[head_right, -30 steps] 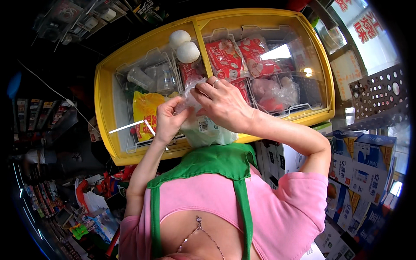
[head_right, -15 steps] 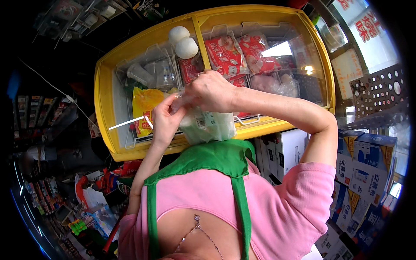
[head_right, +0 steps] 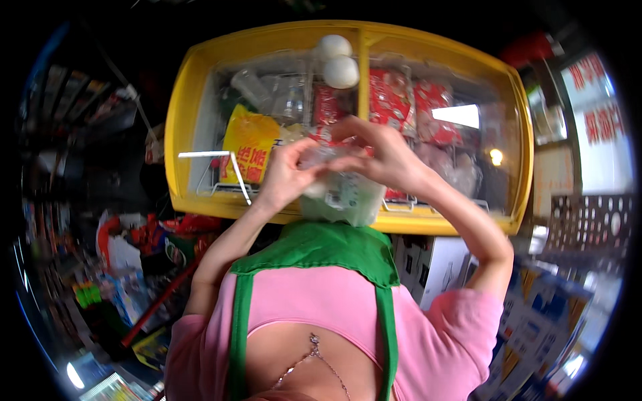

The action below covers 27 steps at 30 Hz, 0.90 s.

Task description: The person reaches into a freezer, selects a bag of frozen buns, and then puts them into another plastic bag at the counter.

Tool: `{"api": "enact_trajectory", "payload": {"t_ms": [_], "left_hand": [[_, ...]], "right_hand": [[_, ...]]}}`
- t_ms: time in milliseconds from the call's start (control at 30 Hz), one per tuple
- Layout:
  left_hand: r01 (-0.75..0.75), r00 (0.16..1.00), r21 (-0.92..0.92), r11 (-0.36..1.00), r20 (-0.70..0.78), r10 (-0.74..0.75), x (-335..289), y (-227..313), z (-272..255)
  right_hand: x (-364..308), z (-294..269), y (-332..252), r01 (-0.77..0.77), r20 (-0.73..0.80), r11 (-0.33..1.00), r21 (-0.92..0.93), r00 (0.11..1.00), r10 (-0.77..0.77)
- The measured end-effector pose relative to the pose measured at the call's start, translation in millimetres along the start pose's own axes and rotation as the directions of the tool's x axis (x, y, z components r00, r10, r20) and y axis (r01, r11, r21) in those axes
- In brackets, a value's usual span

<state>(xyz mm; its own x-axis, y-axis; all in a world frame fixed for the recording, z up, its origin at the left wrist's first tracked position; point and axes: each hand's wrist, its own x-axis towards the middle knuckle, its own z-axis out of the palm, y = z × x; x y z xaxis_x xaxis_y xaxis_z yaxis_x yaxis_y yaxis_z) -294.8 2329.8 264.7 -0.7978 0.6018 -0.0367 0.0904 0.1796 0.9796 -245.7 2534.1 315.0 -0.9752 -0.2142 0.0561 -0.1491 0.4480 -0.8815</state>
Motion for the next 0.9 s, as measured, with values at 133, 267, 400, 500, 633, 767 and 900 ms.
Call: {"api": "enact_trajectory", "payload": {"t_ms": [133,267,400,500,633,767,900], "left_hand": [[0.028,0.999,0.033,0.999,-0.037,-0.026,-17,20,11],[-0.019,0.997,0.09,0.996,0.083,0.012,-37,33,12],[-0.349,0.937,0.13,0.928,0.07,0.343,-40,27,12],[-0.384,0.914,0.114,0.916,0.188,0.36,-39,29,9],[-0.315,0.942,0.14,0.939,0.166,0.291,-45,30,10],[-0.177,0.983,0.157,0.972,0.068,0.168,-40,24,12],[0.028,0.998,-0.004,1.0,0.052,-0.027,-34,28,8]], "right_hand": [[-34,-6,-9,0.041,0.019,0.976,-0.214,0.999,-0.038],[-54,0,-14,-0.035,0.048,0.992,-0.121,0.998,0.041],[-62,22,-16,0.237,0.027,0.82,-0.521,0.965,-0.262],[-67,18,-22,0.28,0.053,0.799,-0.532,0.953,-0.298],[-60,19,-1,0.132,-0.023,0.991,-0.038,0.991,-0.133],[-53,33,10,0.004,-0.226,0.962,0.275,0.972,0.06],[-62,57,-4,0.115,-0.38,0.798,-0.591,0.834,-0.401]]}}
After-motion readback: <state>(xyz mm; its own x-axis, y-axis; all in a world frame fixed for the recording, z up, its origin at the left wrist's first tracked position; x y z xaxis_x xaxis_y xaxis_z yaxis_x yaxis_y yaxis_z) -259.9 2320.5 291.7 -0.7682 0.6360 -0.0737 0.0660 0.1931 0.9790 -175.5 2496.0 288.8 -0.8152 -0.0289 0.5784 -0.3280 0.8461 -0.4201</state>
